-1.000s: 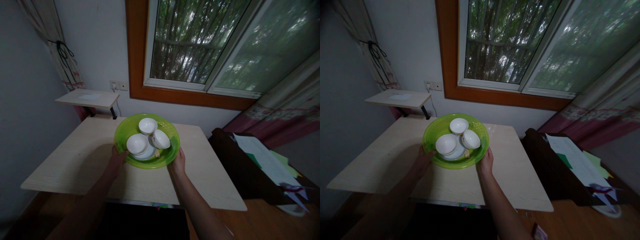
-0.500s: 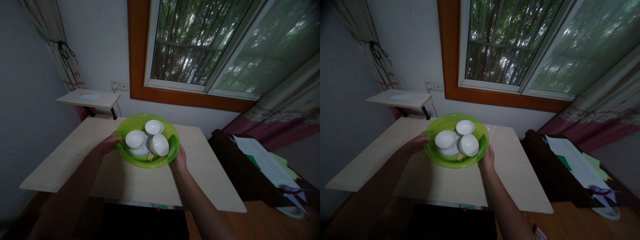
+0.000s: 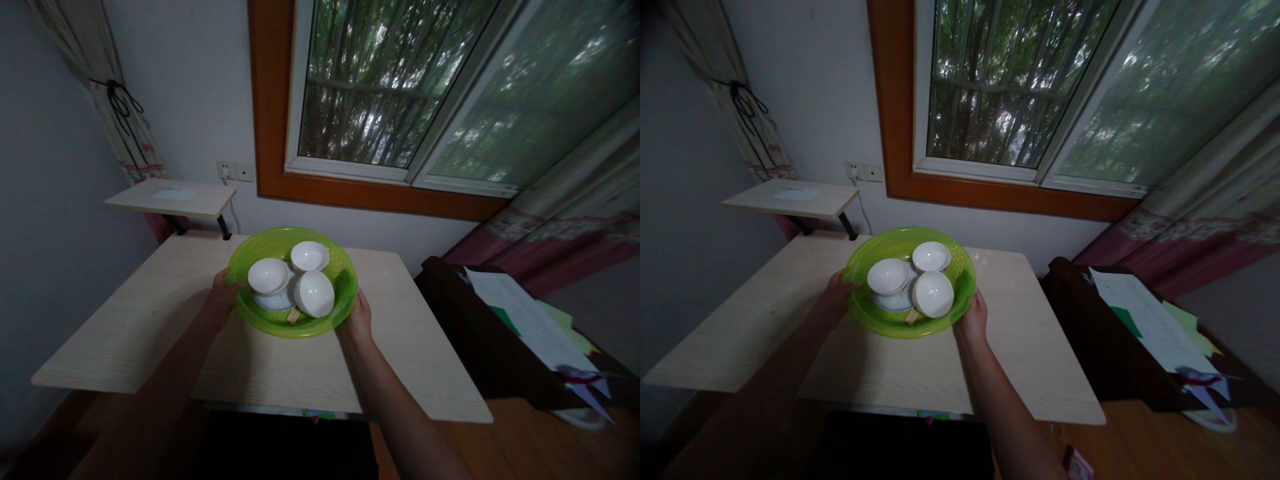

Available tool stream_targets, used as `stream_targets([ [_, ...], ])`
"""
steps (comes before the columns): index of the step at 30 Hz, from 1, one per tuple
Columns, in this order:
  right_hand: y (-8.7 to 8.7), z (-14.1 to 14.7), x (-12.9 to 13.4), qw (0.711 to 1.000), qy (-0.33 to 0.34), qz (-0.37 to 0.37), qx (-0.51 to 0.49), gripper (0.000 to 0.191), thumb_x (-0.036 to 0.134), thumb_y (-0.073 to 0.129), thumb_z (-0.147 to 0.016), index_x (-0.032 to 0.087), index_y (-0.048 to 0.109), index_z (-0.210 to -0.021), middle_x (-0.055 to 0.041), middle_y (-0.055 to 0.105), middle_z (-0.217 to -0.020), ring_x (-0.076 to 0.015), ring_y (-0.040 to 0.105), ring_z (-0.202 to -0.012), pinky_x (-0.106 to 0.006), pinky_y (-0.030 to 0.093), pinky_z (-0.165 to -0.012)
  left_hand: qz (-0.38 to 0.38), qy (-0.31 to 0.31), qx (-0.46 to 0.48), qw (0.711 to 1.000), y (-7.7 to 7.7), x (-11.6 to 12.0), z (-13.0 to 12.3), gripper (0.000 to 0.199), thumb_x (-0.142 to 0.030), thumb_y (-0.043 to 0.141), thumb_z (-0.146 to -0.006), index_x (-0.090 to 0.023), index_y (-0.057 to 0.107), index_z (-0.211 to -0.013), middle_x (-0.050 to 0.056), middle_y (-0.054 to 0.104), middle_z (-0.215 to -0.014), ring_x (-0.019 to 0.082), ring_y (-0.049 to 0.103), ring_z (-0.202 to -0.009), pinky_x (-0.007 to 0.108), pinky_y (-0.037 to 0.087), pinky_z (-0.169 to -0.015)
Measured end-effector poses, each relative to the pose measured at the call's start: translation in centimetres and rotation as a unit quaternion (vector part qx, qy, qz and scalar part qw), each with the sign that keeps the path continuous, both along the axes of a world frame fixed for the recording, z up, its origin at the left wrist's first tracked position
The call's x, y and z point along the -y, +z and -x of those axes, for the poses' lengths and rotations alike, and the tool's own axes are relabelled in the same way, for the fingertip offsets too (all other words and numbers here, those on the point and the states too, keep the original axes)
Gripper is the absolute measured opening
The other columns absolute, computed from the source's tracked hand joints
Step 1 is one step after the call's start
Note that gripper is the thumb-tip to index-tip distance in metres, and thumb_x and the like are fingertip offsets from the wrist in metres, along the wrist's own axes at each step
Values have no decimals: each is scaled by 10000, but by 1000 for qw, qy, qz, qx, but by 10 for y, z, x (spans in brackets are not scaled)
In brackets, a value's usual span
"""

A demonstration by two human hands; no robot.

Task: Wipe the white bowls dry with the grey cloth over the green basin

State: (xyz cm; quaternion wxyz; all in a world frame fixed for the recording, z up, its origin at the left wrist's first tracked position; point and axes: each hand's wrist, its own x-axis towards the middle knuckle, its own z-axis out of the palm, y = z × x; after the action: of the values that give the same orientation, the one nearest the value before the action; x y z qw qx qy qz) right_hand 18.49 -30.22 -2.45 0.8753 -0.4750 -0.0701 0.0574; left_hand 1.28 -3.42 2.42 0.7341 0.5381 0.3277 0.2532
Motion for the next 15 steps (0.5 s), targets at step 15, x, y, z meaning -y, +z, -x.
stream_targets([
  [15, -4, 15, 1, 1000, -16, 3, 6, 379, 425, 705, -888, 196, 711, -1190, -73, 780, -1084, -229, 733, -952, -411, 599, -889, -39, -22, -41, 998, -8, 11, 5, 922, -164, 788, -624, -258, 372, -1441, 155, 605, -1330, 236, 685, -989, 306, 597, -695],
])
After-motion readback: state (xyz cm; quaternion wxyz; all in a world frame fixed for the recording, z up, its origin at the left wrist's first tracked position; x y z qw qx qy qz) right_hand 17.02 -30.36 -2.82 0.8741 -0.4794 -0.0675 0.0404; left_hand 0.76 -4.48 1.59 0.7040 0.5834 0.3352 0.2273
